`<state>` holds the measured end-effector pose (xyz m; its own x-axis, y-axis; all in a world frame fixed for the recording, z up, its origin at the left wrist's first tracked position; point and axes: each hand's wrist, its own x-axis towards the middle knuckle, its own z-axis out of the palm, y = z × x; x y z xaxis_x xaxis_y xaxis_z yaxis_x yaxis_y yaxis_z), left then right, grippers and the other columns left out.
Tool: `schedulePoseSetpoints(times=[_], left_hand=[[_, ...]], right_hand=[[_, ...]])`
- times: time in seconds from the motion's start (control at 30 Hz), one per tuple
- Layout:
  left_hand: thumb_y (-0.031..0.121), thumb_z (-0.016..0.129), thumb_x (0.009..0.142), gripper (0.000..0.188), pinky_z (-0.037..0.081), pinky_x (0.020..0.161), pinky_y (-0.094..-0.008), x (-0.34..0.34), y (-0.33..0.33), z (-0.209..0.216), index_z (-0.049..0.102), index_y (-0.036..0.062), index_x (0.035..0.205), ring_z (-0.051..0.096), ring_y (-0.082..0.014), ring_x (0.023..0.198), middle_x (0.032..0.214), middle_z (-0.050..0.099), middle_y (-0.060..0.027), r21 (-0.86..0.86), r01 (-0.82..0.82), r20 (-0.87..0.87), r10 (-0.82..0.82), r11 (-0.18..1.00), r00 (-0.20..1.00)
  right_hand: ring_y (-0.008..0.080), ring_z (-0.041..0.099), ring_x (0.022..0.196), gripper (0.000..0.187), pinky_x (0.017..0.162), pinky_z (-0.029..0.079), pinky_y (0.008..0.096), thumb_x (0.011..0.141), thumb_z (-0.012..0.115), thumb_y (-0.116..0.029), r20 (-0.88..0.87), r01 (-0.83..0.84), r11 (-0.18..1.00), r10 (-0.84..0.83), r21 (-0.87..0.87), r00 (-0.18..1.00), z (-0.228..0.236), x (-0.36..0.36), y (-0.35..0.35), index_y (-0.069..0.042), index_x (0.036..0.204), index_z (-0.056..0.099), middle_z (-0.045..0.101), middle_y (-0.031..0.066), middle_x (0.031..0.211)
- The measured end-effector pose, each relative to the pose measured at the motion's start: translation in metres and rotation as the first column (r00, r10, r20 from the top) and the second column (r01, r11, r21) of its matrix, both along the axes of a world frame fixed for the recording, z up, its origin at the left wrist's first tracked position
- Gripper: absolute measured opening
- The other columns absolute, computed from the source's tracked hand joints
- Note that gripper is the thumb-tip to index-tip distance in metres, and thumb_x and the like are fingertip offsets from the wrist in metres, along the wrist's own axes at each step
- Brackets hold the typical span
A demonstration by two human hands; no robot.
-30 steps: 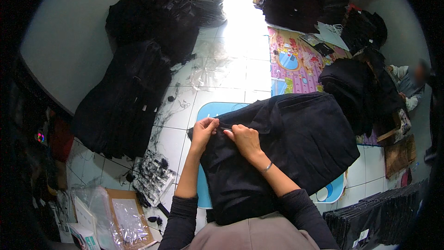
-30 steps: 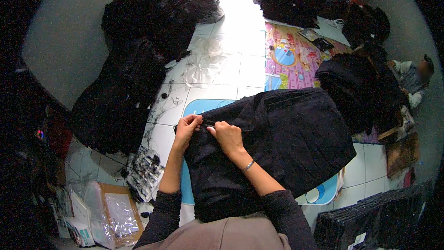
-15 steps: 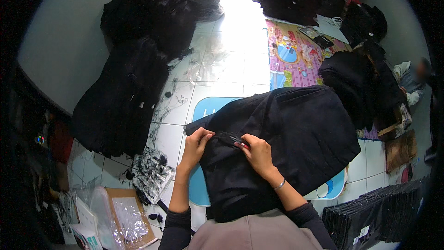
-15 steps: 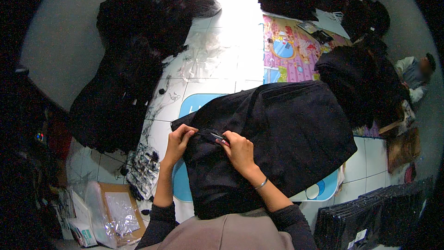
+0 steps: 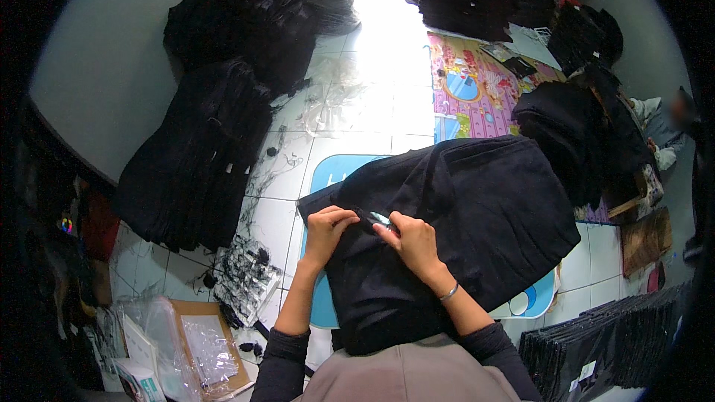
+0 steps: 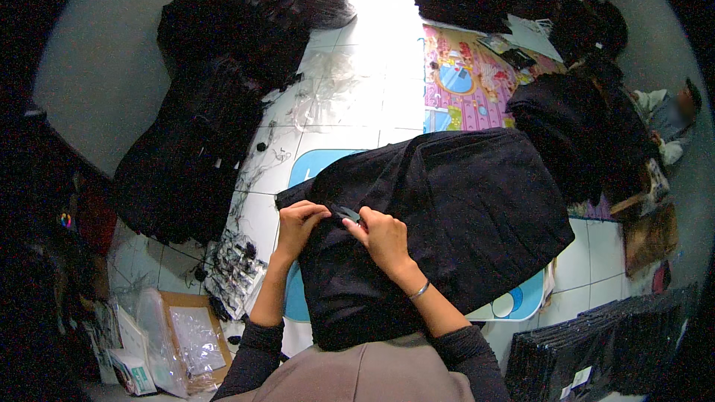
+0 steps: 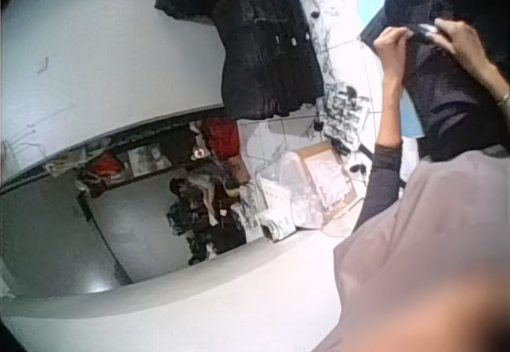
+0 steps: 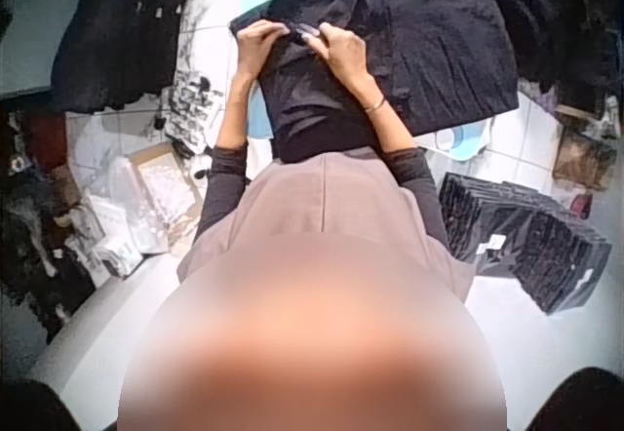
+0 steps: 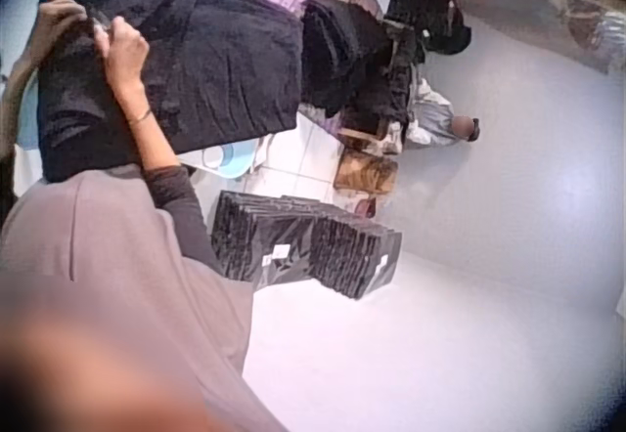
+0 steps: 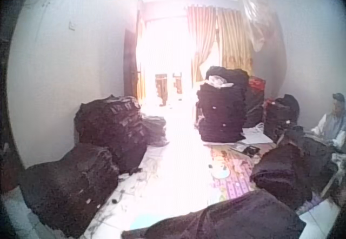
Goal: The person folds a black garment on a blue Doraemon-themed board, places it into a clear plastic bag, and sets it aside. They then pick up another black garment, fold it, and begin trimming loose threads with scissors.
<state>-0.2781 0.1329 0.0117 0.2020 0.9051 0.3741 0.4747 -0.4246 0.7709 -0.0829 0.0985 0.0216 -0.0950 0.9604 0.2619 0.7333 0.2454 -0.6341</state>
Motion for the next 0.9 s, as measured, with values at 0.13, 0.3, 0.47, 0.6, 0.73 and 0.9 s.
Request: schedulePoseSetpoints(times=[0.13, 0.3, 0.47, 0.6, 0.73, 0.9], left_hand=[[0.007, 0.071, 0.082, 0.01, 0.048, 0.059, -0.0241, -0.006, -0.002, -0.003, 0.073, -0.0007, 0.088, 0.062, -0.011, 0.067, 0.078, 0.069, -0.0068, -0.204, 0.011, 0.16, 0.022, 0.979, 0.987], [0.009, 0.072, 0.083, 0.011, 0.048, 0.061, -0.0246, -0.006, 0.0, -0.008, 0.072, -0.0011, 0.089, 0.061, -0.0105, 0.068, 0.078, 0.068, -0.0064, -0.253, -0.003, 0.175, 0.049, 0.968, 0.983], [0.008, 0.071, 0.084, 0.009, 0.046, 0.057, -0.022, -0.006, 0.002, -0.013, 0.073, -0.0006, 0.087, 0.058, -0.0075, 0.063, 0.074, 0.066, -0.0033, -0.295, 0.04, 0.341, 0.066, 0.955, 0.938], [0.013, 0.068, 0.088, 0.014, 0.044, 0.061, -0.0216, -0.012, 0.001, -0.018, 0.07, -0.0007, 0.088, 0.055, -0.0065, 0.065, 0.076, 0.063, -0.0003, -0.384, 0.098, 0.389, 0.065, 0.918, 0.919], [0.016, 0.067, 0.089, 0.017, 0.044, 0.061, -0.0212, -0.016, 0.0, -0.02, 0.069, -0.0015, 0.09, 0.054, -0.0062, 0.066, 0.077, 0.065, -0.0009, -0.408, 0.156, 0.481, 0.067, 0.9, 0.874], [0.017, 0.068, 0.089, 0.019, 0.045, 0.061, -0.0209, -0.014, 0.0, -0.016, 0.069, -0.0018, 0.092, 0.055, -0.0066, 0.064, 0.077, 0.066, -0.0023, -0.437, 0.162, 0.557, 0.125, 0.885, 0.821]], right_hand=[[0.0263, 0.062, 0.054, 0.039, 0.046, 0.048, 0.035, 0.085, 0.064, -0.043, 0.188, -0.073, 0.981, 0.038, 0.182, 0.981, -0.009, -0.007, 0.002, -0.009, 0.072, 0.053, 0.059, 0.0077, 0.063], [0.0216, 0.06, 0.049, 0.035, 0.043, 0.048, 0.0307, 0.083, 0.066, -0.042, 0.342, -0.087, 0.951, -0.02, 0.296, 0.94, -0.016, -0.017, 0.01, -0.012, 0.07, 0.055, 0.058, 0.0047, 0.061], [0.0204, 0.059, 0.047, 0.035, 0.041, 0.046, 0.0294, 0.083, 0.067, -0.041, 0.349, -0.055, 0.955, -0.052, 0.291, 0.936, -0.014, -0.017, 0.009, -0.012, 0.068, 0.055, 0.058, 0.0034, 0.059], [0.0203, 0.06, 0.046, 0.035, 0.041, 0.046, 0.029, 0.083, 0.067, -0.043, 0.364, -0.074, 0.948, -0.046, 0.309, 0.93, -0.014, -0.022, 0.014, -0.012, 0.069, 0.056, 0.059, 0.0046, 0.058], [0.0214, 0.061, 0.047, 0.034, 0.042, 0.047, 0.0308, 0.085, 0.065, -0.041, 0.392, -0.105, 0.945, -0.026, 0.309, 0.92, -0.017, -0.027, 0.024, -0.012, 0.07, 0.056, 0.061, 0.0055, 0.057], [0.0223, 0.061, 0.047, 0.035, 0.041, 0.046, 0.0317, 0.083, 0.067, -0.041, 0.294, -0.046, 0.954, -0.045, 0.297, 0.955, -0.015, -0.021, 0.019, -0.011, 0.069, 0.054, 0.059, 0.0061, 0.057]])
